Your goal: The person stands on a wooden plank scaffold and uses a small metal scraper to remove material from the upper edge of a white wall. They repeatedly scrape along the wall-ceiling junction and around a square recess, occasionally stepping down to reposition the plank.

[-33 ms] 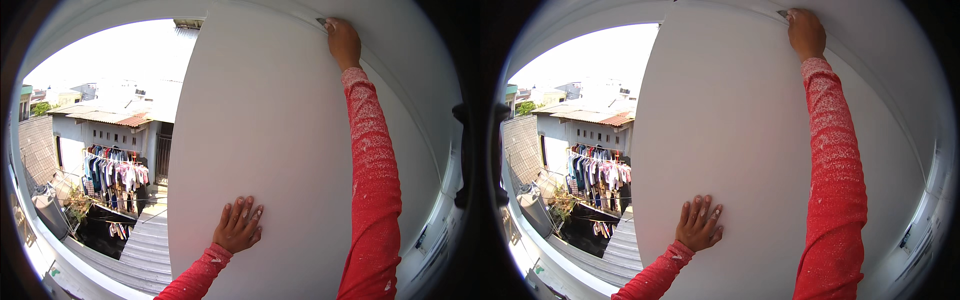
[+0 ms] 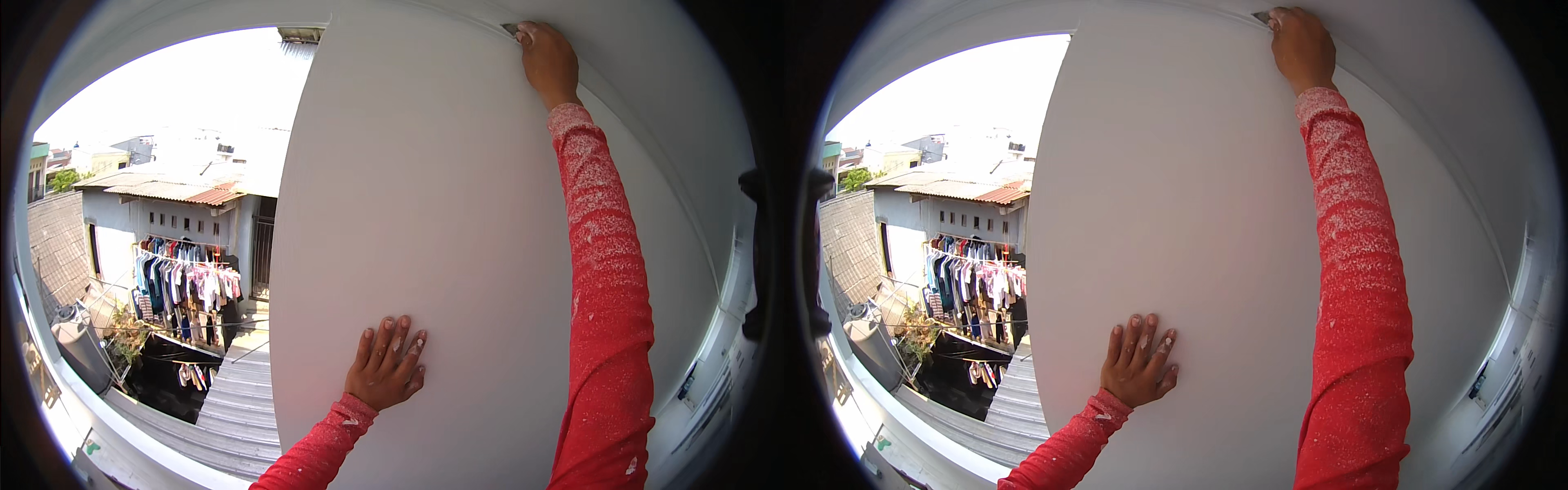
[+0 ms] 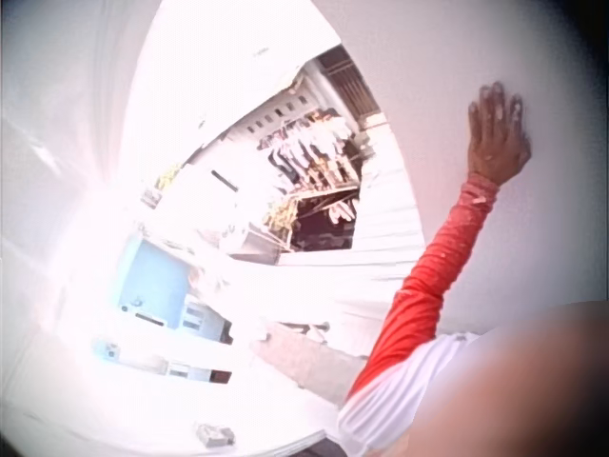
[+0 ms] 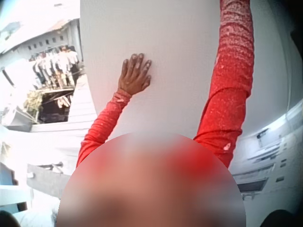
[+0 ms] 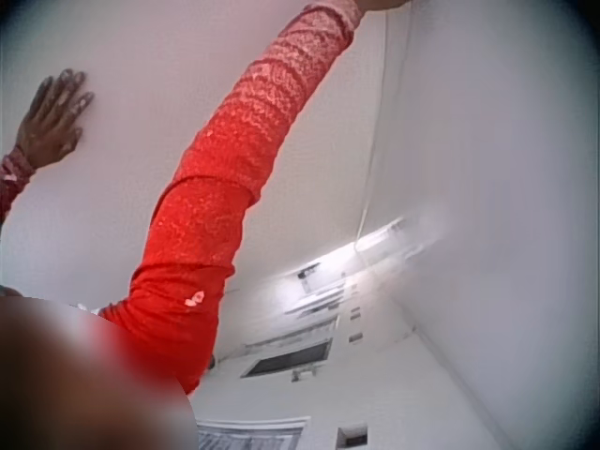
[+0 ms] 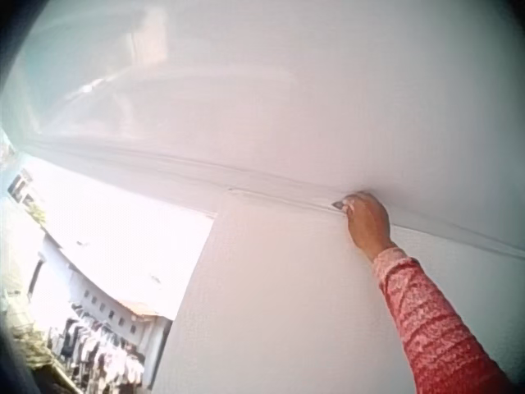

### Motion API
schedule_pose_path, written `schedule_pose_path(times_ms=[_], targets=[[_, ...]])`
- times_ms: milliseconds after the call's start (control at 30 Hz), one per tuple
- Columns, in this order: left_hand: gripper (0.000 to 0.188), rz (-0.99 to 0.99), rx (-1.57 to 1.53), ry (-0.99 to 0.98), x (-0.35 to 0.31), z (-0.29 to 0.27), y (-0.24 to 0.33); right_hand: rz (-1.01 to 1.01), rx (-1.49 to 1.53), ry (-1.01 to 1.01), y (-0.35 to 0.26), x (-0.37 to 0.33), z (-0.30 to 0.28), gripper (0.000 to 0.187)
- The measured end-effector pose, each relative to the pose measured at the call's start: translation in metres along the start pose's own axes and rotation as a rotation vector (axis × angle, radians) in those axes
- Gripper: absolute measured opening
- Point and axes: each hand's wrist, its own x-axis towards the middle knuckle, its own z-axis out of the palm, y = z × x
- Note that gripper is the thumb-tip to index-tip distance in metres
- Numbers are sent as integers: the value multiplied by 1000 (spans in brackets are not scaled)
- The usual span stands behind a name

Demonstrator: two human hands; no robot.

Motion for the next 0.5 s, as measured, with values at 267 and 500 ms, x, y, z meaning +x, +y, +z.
schedule_pose_path(times_ms=[267, 500], targets=[[56, 11, 10, 23, 4, 4, -3, -2, -38, 5, 12, -2, 8, 26], [54, 26, 16, 24, 4, 4, -4, 69, -14, 73, 9, 6, 8, 28]])
